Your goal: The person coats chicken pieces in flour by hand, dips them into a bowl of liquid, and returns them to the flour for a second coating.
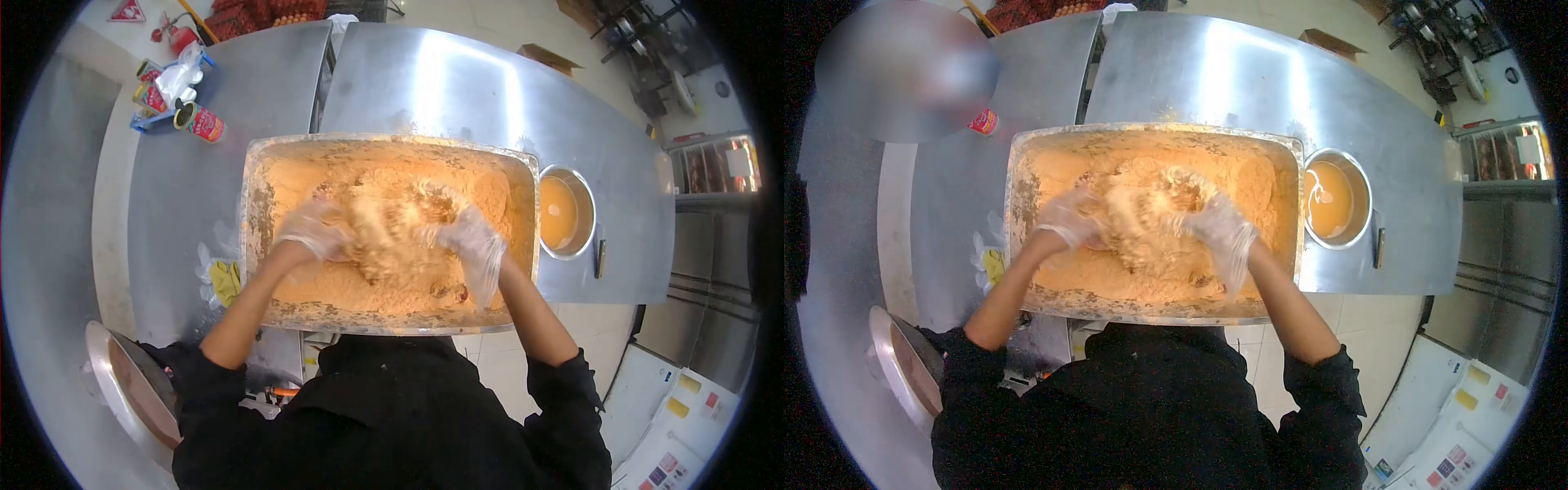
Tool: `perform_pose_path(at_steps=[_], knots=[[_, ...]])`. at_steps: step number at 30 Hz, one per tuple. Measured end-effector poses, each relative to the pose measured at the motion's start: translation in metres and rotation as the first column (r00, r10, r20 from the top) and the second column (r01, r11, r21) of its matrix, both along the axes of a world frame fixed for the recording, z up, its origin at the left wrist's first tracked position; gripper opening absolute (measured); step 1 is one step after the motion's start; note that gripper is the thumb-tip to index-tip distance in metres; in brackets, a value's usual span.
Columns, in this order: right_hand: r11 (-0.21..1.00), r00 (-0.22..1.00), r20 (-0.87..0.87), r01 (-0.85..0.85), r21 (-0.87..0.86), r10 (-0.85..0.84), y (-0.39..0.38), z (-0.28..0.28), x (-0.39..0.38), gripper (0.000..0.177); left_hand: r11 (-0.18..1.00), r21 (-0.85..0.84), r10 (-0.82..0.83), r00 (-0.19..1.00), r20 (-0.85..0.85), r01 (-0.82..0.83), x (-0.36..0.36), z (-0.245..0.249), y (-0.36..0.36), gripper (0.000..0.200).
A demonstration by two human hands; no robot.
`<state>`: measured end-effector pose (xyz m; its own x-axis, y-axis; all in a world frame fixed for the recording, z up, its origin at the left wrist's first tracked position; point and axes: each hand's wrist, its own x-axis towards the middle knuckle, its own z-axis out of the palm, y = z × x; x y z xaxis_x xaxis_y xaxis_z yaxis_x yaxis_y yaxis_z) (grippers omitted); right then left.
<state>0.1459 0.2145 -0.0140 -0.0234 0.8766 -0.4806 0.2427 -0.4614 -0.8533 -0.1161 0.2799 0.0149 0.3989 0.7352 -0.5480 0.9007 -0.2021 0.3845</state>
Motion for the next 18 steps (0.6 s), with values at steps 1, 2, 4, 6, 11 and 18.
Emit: perform_pose_path(at_steps=[1, 2, 4, 6, 11, 18], knots=[[0.998, 1.0, -0.012, 0.017, -0.067, -0.018, 0.01, 0.003, 0.004, 0.07, 0.975, -0.058, 0.212, 0.975, -0.063, -0.216, -0.001, 0.021, 0.011, 0.04], [0.98, 0.999, 0.016, 0.045, -0.192, -0.042, 0.024, 0.015, 0.015, 0.072, 0.9, -0.1, 0.411, 0.901, -0.138, -0.425, -0.002, 0.034, 0.023, 0.047], [0.925, 0.995, 0.047, 0.097, -0.368, -0.086, 0.043, 0.013, 0.036, 0.07, 0.829, -0.191, 0.547, 0.833, 0.08, -0.526, -0.043, -0.066, 0.044, 0.06], [0.929, 0.992, -0.008, 0.115, -0.353, -0.126, 0.055, -0.058, 0.043, 0.064, 0.895, -0.019, 0.444, 0.89, 0.1, -0.445, -0.042, -0.121, 0.047, 0.076], [0.811, 0.958, -0.176, -0.086, 0.579, 0.228, 0.063, -0.147, -0.008, 0.046, 0.71, -0.421, 0.631, 0.775, 0.025, -0.564, 0.032, -0.066, 0.045, 0.087], [0.776, 0.696, 0.344, -0.56, -0.289, 0.631, 0.031, -0.01, -0.035, 0.06, 0.867, -0.489, 0.14, 0.989, 0.055, -0.096, -0.014, -0.013, 0.029, 0.111]])
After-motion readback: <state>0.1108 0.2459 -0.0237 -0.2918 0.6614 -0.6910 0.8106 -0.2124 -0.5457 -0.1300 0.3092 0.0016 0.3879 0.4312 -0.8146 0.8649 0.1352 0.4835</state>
